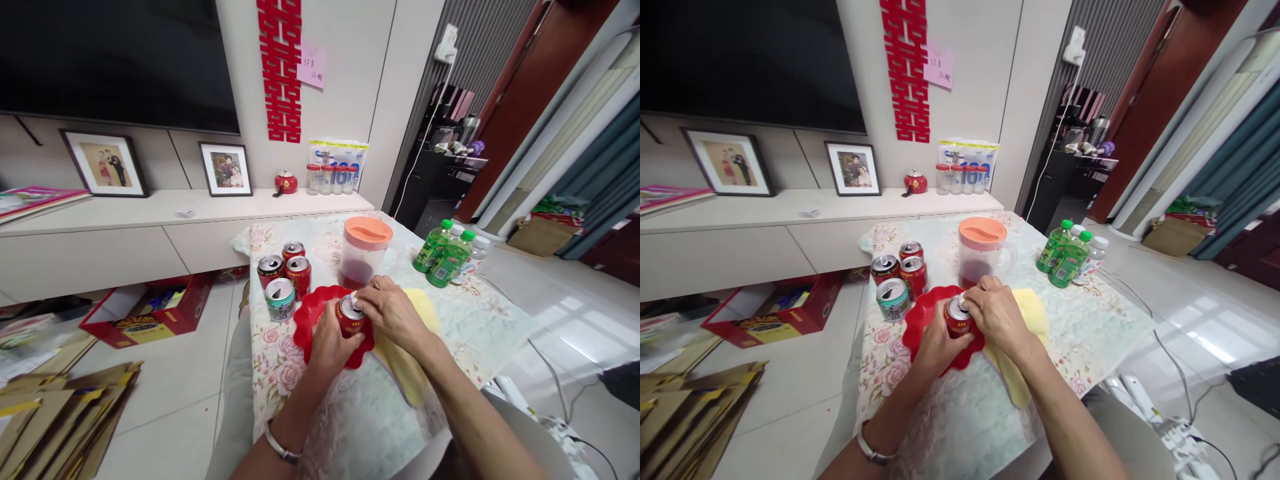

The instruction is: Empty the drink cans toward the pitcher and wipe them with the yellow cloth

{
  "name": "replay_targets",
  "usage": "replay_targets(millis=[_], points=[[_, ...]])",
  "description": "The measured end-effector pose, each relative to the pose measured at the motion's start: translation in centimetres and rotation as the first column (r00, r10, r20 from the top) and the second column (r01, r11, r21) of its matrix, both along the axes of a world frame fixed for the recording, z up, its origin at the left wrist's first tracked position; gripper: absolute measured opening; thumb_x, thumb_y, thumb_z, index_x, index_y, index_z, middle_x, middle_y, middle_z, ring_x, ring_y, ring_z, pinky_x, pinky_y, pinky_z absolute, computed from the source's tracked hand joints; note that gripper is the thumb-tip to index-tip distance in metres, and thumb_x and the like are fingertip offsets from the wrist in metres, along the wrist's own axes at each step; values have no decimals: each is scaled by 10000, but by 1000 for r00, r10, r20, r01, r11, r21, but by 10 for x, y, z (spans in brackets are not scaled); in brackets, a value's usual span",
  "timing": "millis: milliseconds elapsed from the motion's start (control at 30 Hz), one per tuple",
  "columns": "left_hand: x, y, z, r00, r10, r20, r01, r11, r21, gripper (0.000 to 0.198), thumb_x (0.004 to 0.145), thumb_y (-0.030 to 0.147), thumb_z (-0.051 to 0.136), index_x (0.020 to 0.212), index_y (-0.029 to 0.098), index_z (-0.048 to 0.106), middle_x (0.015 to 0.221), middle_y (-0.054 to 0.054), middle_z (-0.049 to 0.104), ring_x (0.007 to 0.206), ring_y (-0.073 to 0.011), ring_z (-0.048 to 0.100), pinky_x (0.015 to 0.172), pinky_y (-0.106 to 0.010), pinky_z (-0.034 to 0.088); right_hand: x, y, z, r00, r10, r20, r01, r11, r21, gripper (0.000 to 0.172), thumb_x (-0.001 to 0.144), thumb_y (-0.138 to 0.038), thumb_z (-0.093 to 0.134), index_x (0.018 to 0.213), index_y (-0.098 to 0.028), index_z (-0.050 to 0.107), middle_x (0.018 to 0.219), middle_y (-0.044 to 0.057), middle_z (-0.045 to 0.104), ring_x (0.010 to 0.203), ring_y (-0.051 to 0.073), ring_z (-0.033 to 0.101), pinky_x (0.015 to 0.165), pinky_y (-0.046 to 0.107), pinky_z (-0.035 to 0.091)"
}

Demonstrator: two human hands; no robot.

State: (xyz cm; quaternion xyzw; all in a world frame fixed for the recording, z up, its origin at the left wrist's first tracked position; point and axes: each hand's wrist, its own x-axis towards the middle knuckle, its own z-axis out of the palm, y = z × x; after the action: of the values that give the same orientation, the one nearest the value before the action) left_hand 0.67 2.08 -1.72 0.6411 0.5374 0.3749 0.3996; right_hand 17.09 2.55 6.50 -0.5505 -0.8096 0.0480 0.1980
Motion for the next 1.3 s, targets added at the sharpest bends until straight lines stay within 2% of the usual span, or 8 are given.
replay_targets(millis=[333,567,700,867,1067,1167,1233,1300], points=[[0,1,-2,1000,12,-8,-12,1000,-21,690,724,135,815,1334,216,503,1354,-146,740,1358,-414,680,1105,-567,515,-2,-5,-12,997,-12,-70,11,1000,-19,180,1096,-202,609,1085,-206,788,984,56,633,948,192,639,838,294,501],[2,-3,6,998,41,-55,-45,997,-63,673,724,148,855,1307,228,527,1327,-135,761,1330,-420,702,1097,-559,519,-1,-7,-1,999,3,34,0,998,-63,232,1083,-198,521,920,-171,684,904,32,514,690,144,434,678,311,306],[3,-5,8,997,45,-63,-49,997,-65,673,749,213,889,1317,223,527,1334,-146,756,1360,-426,681,1133,-570,491,1,-11,8,998,23,55,-17,993,-120,274,1083,-200,461,837,-173,579,866,28,491,657,131,370,665,325,251],[2,-6,6,999,29,-17,-30,999,-24,624,766,273,884,1275,231,525,1312,-127,759,1311,-410,701,1100,-554,500,12,-8,24,985,172,-9,-170,957,-234,298,1075,-253,479,805,-189,586,810,39,572,704,162,482,711,333,338],[-1,-8,5,1000,14,-5,-14,1000,-13,626,751,233,863,1266,238,506,1318,-123,757,1315,-400,699,1130,-581,467,20,-3,26,920,297,-256,-371,873,-318,350,1091,-386,500,898,-230,746,893,24,758,812,174,675,777,313,520],[-1,-9,6,1000,24,-7,-24,1000,-20,662,731,200,867,1288,235,512,1346,-132,747,1341,-404,685,1143,-579,466,30,-6,21,854,95,-512,-293,900,-322,364,1020,-531,632,890,-234,796,861,29,764,737,184,695,647,297,545],[0,-9,6,999,44,-15,-44,999,-8,673,717,167,861,1298,236,528,1350,-128,745,1348,-402,679,1162,-578,457,40,-8,18,755,-98,-648,-146,939,-312,381,959,-594,711,904,-229,802,821,35,755,682,192,682,580,299,533],[1,-10,5,998,57,-20,-57,998,-1,685,704,137,853,1307,242,545,1347,-115,746,1347,-397,676,1183,-579,444,49,-8,15,725,-165,-669,-14,967,-253,369,944,-591,735,897,-231,800,798,38,749,671,193,667,567,301,514]])
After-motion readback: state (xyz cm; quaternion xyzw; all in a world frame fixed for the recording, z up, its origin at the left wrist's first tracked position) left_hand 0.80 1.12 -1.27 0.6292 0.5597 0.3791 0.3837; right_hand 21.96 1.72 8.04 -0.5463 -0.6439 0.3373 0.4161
